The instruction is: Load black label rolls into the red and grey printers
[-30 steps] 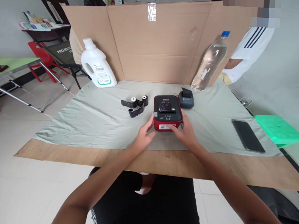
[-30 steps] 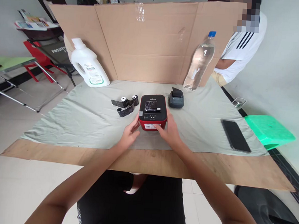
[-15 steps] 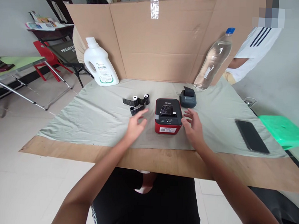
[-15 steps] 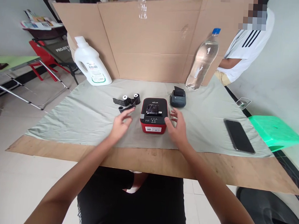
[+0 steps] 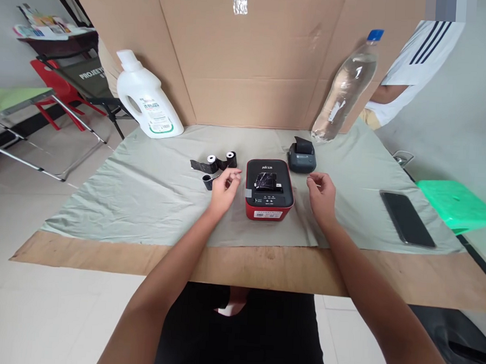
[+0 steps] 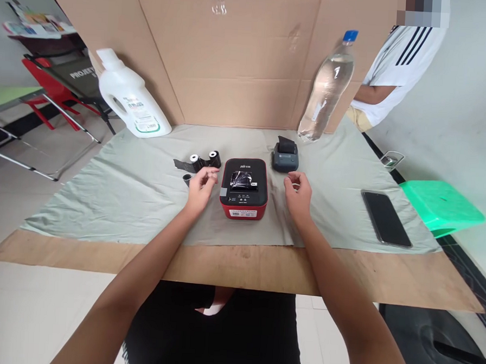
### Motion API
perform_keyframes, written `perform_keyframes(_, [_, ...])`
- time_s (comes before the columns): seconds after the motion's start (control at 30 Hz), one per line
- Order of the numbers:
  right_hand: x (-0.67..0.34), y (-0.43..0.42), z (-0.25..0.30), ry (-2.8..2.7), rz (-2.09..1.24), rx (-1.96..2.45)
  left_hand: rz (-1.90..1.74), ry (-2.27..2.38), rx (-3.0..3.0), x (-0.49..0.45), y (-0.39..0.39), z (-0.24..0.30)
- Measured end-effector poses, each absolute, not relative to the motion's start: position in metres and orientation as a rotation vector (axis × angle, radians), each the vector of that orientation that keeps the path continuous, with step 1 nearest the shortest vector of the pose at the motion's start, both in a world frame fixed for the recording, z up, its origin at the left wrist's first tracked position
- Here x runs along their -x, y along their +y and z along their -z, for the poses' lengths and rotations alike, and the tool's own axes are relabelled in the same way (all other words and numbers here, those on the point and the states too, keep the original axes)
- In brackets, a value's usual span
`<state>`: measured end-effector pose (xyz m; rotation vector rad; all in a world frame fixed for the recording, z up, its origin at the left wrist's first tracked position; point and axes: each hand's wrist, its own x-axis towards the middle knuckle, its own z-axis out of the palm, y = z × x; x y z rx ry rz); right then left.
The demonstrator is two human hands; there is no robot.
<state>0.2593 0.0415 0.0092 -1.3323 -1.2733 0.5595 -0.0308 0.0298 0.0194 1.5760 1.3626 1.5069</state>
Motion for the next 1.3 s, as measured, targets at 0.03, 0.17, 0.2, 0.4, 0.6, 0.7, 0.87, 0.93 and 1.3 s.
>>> perform_keyframes(0.03, [-0.26,0.042,-0.009,-1.287,-0.577,1.342,-1.495,1.324,-1.529,0.027,0.026,-0.013])
perform_keyframes(0.17, [-0.25,0.035,-0.007,-1.406,-0.751,1.282,-1.444,1.223,-1.456,0.023,0.018,-0.004])
perform_keyframes(0.2, [-0.246,0.032,-0.006,-1.434,-0.79,1.257,-1.434,1.197,-1.446,0.023,0.017,-0.006])
perform_keyframes(0.4, [-0.23,0.021,-0.004,-1.471,-0.854,1.18,-1.184,1.092,-1.205,0.017,0.013,-0.022])
perform_keyframes(0.6, [-0.232,0.02,-0.005,-1.481,-0.826,1.111,-1.125,0.95,-1.019,0.015,0.014,-0.029])
perform_keyframes(0.7, [-0.232,0.021,-0.015,-1.561,-0.731,1.082,-1.165,0.953,-1.039,0.013,0.013,-0.025])
perform_keyframes(0.87, [-0.23,0.039,-0.043,-1.746,-0.61,1.157,-1.264,1.119,-1.448,0.012,0.012,-0.015])
perform_keyframes(0.93, [-0.229,0.051,-0.059,-1.824,-0.601,1.232,-1.277,1.192,-1.633,0.014,0.012,-0.015])
perform_keyframes(1.3, [-0.214,0.087,-0.133,-2.117,-1.222,1.154,-1.412,0.948,-2.101,0.012,-0.007,-0.025])
